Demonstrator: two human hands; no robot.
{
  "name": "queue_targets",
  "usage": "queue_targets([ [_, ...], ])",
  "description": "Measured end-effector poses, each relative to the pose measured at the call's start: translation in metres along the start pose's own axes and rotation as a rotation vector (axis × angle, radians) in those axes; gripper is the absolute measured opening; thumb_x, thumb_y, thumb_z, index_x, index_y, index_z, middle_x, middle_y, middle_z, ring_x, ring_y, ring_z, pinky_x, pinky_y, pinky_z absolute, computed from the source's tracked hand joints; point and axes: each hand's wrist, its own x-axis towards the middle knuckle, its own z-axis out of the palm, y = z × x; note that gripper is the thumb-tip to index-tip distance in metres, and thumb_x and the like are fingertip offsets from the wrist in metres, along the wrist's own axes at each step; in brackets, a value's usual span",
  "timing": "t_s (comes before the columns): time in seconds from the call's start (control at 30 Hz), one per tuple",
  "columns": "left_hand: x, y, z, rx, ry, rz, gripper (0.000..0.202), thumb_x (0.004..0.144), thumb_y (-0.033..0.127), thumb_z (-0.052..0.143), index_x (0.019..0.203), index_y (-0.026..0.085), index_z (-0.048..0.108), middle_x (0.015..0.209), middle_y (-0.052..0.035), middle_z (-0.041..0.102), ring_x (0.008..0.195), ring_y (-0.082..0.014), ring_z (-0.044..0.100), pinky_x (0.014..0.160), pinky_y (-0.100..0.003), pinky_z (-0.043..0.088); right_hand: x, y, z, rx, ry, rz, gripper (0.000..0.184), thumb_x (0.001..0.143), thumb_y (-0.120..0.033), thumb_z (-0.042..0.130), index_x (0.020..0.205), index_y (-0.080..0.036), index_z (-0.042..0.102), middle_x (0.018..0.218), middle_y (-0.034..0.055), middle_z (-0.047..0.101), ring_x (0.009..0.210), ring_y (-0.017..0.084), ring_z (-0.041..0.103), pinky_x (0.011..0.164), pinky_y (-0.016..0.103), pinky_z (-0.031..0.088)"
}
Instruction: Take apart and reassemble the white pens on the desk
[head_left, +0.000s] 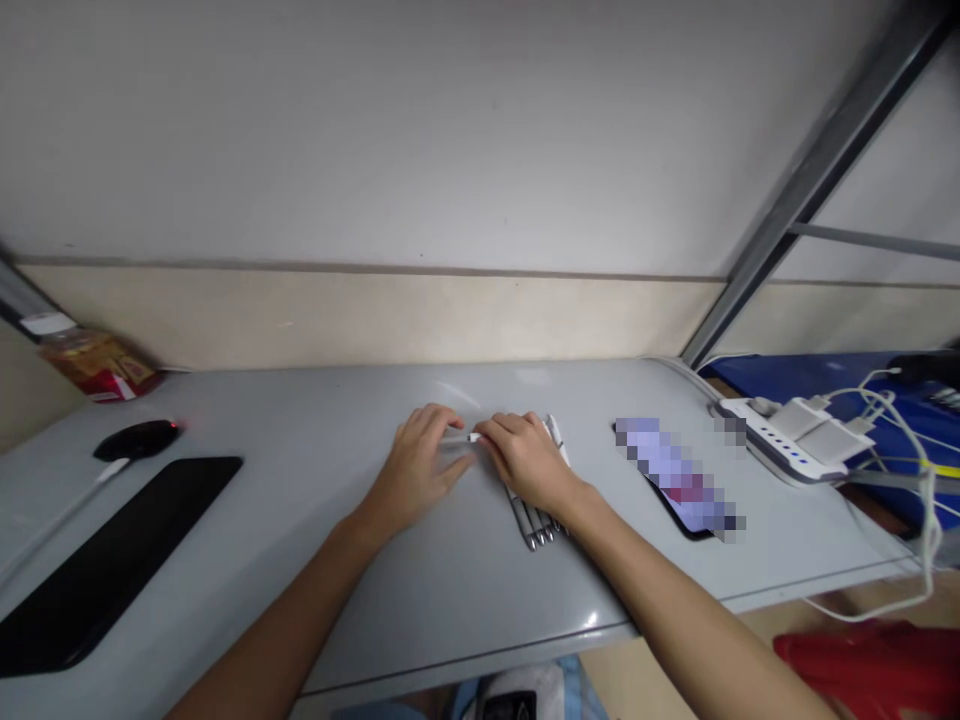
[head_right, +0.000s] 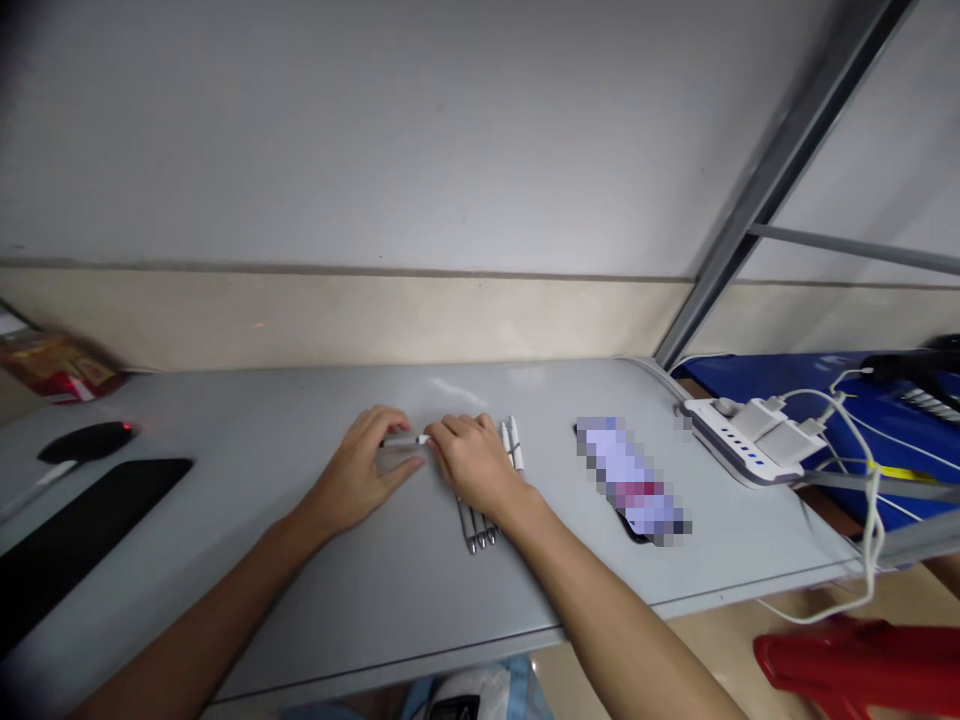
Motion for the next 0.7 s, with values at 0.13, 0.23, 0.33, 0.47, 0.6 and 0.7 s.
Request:
queue_targets([
  [0.13, -0.0014, 0.0002, -0.0002, 0.083, -0.120, 0.017, 0.020, 0.094, 0.031, 0.042, 0.098, 0.020, 0.058, 0.093, -0.0035, 0.064, 0.089, -0.0194, 0.056, 0.083, -0.037, 0.041, -0.0003, -0.0005, -0.0011, 0.038, 0.013, -0.020, 0.023, 0.098, -0.021, 0.038, 0.100, -0.017, 0.061, 0.089, 0.0048, 0.064, 0.082, 0.016, 0.054, 0.075, 0.029, 0.028],
  [0.23, -0.0014, 0.0016, -0.0020, 0.120, -0.129, 0.046, 0.024, 0.096, 0.026, 0.037, 0.090, 0.019, 0.059, 0.086, -0.0036, 0.064, 0.084, -0.0189, 0.055, 0.078, -0.035, 0.041, 0.0001, -0.0003, -0.0016, 0.079, -0.004, -0.025, 0.024, 0.099, -0.021, 0.038, 0.100, -0.017, 0.062, 0.089, 0.0046, 0.065, 0.083, 0.016, 0.056, 0.077, 0.030, 0.028],
  [0.33, -0.0015, 0.0051, -0.0038, 0.106, -0.066, 0.066, 0.017, 0.094, 0.029, 0.044, 0.097, 0.019, 0.056, 0.097, -0.0050, 0.063, 0.091, -0.0195, 0.055, 0.081, -0.035, 0.042, 0.0006, -0.0006, -0.0020, 0.090, -0.019, -0.011, 0.025, 0.099, -0.021, 0.037, 0.100, -0.016, 0.062, 0.089, 0.0047, 0.065, 0.081, 0.015, 0.056, 0.076, 0.029, 0.028],
  [0.47, -0.0035, 0.0043, -0.0013, 0.206, -0.113, 0.077, 0.021, 0.096, 0.029, 0.039, 0.097, 0.019, 0.057, 0.092, -0.0046, 0.064, 0.090, -0.0208, 0.056, 0.081, -0.037, 0.039, 0.0003, -0.0017, -0.0031, 0.049, -0.030, -0.003, 0.027, 0.099, -0.022, 0.036, 0.099, -0.017, 0.063, 0.087, 0.0052, 0.064, 0.079, 0.015, 0.056, 0.075, 0.029, 0.029],
  [0.6, -0.0041, -0.0008, 0.0020, 0.256, -0.194, 0.118, 0.023, 0.096, 0.019, 0.036, 0.084, 0.019, 0.056, 0.081, -0.0033, 0.062, 0.077, -0.0189, 0.056, 0.073, -0.034, 0.038, -0.0016, -0.0027, -0.0044, 0.007, -0.085, 0.004, 0.025, 0.097, -0.026, 0.040, 0.094, -0.017, 0.064, 0.087, 0.0053, 0.065, 0.075, 0.015, 0.057, 0.070, 0.028, 0.031],
  [0.7, -0.0030, 0.0008, 0.0000, 0.237, -0.155, 0.151, 0.018, 0.094, 0.015, 0.038, 0.091, 0.018, 0.055, 0.087, -0.0050, 0.062, 0.083, -0.0197, 0.055, 0.074, -0.033, 0.039, -0.0030, -0.0036, -0.0062, 0.004, -0.107, 0.012, 0.025, 0.094, -0.037, 0.047, 0.101, -0.017, 0.061, 0.088, 0.0056, 0.066, 0.072, 0.017, 0.058, 0.063, 0.027, 0.031],
])
